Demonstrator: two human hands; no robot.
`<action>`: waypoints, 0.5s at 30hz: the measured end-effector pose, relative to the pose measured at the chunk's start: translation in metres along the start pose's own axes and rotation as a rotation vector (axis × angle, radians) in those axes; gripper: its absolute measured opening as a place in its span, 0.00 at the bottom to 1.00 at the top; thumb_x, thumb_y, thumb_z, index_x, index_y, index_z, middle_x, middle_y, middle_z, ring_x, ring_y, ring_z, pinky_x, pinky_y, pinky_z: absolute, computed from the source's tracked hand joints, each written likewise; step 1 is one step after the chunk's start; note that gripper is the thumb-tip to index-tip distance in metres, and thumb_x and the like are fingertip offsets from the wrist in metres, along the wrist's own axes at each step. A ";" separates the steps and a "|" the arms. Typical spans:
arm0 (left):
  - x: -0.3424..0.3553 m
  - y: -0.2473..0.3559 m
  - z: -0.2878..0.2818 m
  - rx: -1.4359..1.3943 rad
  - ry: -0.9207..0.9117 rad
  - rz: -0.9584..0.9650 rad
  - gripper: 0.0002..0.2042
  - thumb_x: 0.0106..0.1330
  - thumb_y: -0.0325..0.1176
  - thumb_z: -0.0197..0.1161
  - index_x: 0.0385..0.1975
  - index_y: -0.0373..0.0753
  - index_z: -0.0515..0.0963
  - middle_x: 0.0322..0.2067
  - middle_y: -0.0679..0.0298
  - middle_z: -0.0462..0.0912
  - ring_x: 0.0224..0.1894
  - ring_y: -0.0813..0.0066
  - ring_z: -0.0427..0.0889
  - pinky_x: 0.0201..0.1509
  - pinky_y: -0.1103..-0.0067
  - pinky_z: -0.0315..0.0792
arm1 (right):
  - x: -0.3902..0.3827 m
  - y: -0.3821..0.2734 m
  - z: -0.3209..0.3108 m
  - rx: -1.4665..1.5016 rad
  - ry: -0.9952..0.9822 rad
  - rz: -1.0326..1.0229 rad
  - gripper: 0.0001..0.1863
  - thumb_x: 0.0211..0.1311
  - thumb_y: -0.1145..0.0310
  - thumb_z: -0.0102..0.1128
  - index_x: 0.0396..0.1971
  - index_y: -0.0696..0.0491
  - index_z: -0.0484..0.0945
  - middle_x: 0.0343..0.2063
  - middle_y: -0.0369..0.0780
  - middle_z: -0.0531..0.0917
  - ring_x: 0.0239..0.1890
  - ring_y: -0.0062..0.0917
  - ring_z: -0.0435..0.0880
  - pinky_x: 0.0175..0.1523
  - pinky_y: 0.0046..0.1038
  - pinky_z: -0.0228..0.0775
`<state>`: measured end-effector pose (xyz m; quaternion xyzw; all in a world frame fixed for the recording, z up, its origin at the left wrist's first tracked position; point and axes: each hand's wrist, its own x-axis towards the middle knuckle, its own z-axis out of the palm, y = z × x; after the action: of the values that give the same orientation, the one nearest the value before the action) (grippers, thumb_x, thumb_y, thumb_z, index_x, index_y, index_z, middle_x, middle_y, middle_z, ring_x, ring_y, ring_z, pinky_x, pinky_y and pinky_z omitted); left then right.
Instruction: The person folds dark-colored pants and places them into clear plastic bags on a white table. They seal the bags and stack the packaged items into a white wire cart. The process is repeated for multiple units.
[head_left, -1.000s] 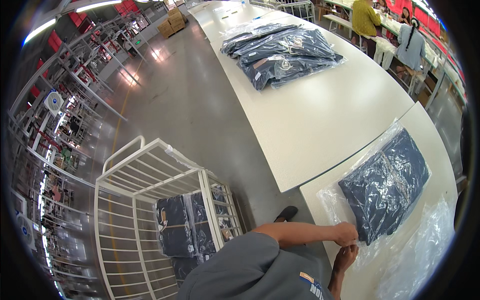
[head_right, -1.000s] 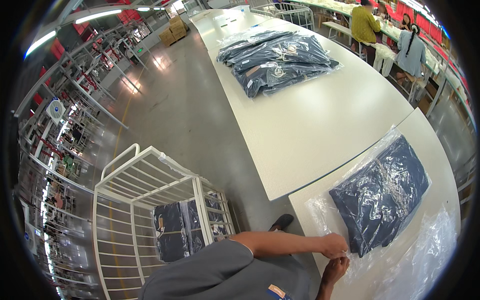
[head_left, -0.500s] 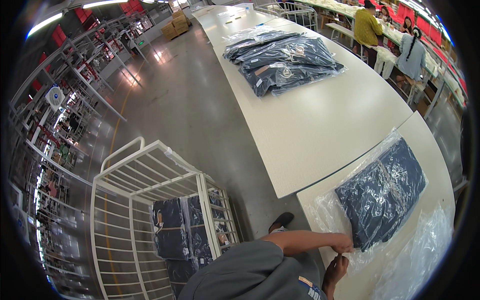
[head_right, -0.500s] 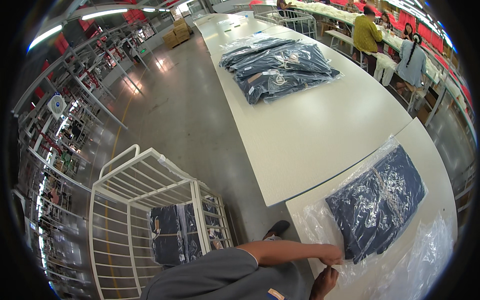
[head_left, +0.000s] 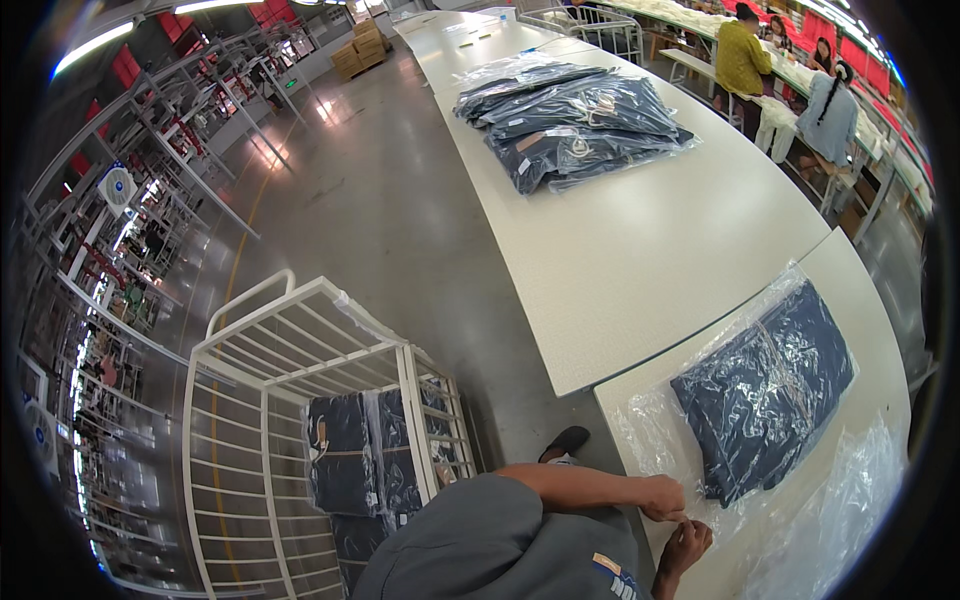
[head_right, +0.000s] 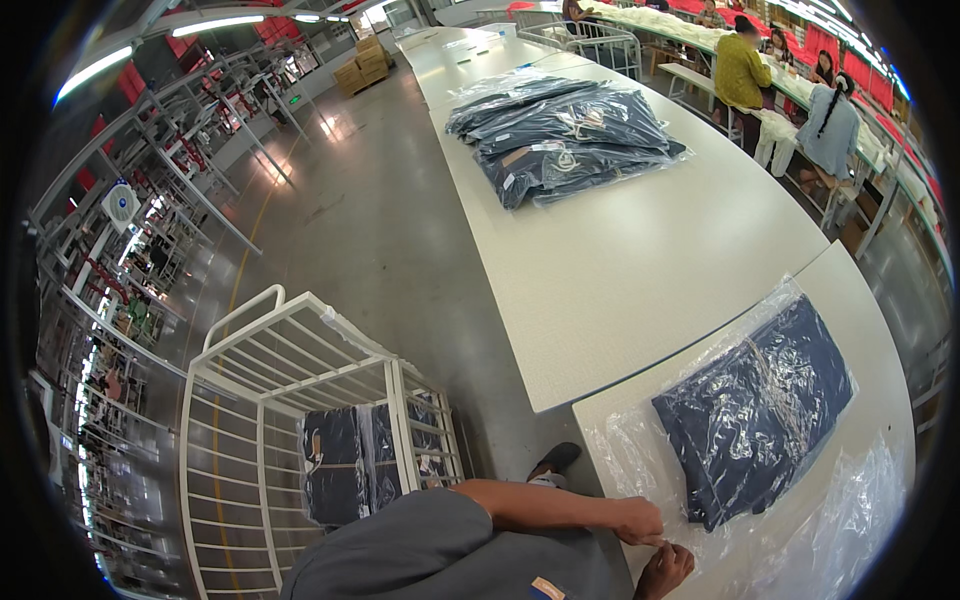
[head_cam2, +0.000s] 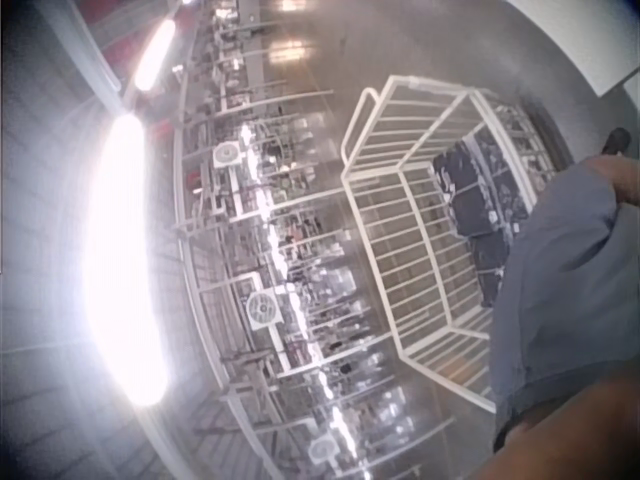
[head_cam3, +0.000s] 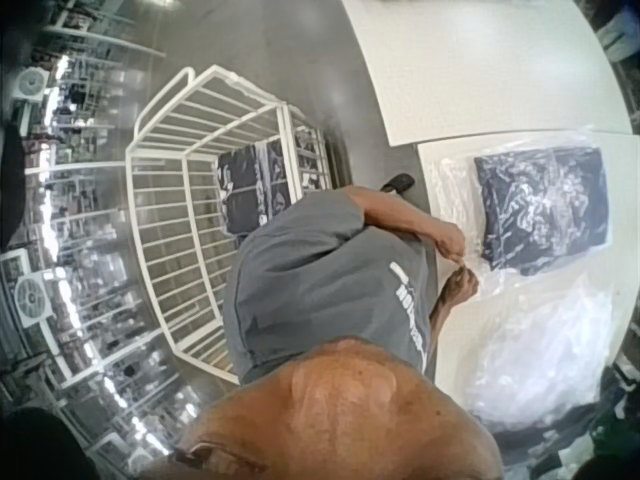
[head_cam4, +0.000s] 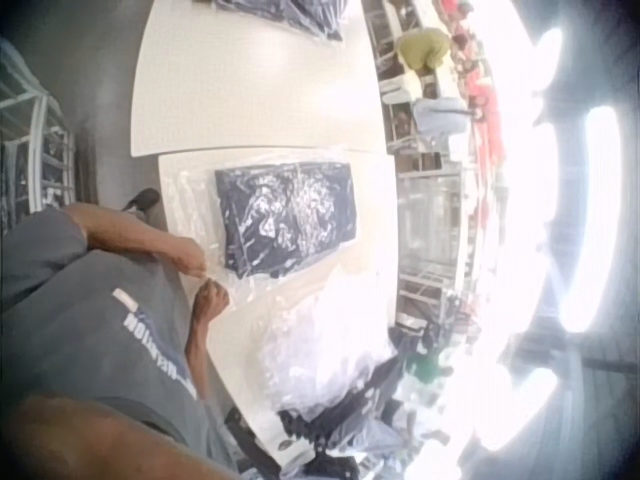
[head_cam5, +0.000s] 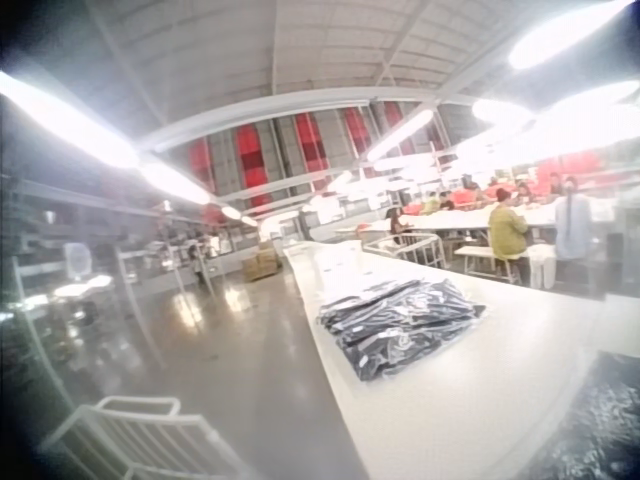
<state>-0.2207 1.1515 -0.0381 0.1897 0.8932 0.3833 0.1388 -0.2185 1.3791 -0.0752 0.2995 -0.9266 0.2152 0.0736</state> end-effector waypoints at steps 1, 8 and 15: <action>0.003 0.003 -0.001 0.016 0.041 0.018 0.22 0.70 0.49 0.53 0.26 0.35 0.83 0.27 0.46 0.83 0.34 0.40 0.82 0.41 0.54 0.75 | -0.002 0.003 0.001 0.003 0.005 -0.002 0.09 0.53 0.81 0.61 0.34 0.55 0.83 0.36 0.43 0.80 0.43 0.40 0.77 0.52 0.41 0.67; 0.059 0.012 0.026 -0.223 -0.034 0.060 0.24 0.73 0.46 0.48 0.25 0.32 0.82 0.30 0.42 0.83 0.37 0.37 0.81 0.44 0.54 0.74 | -0.001 -0.008 -0.002 -0.051 0.092 -0.050 0.10 0.53 0.81 0.61 0.35 0.55 0.83 0.33 0.44 0.79 0.40 0.41 0.76 0.49 0.41 0.66; 0.058 0.007 0.030 -0.133 -0.089 0.012 0.23 0.73 0.48 0.49 0.33 0.34 0.83 0.34 0.43 0.84 0.41 0.40 0.82 0.48 0.55 0.75 | -0.029 -0.005 0.002 -0.085 -0.086 0.080 0.13 0.55 0.79 0.61 0.41 0.55 0.84 0.34 0.42 0.79 0.41 0.39 0.77 0.47 0.41 0.65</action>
<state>-0.2587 1.2003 -0.0591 0.2023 0.8575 0.4339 0.1884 -0.1920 1.3891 -0.0830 0.2677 -0.9485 0.1653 0.0379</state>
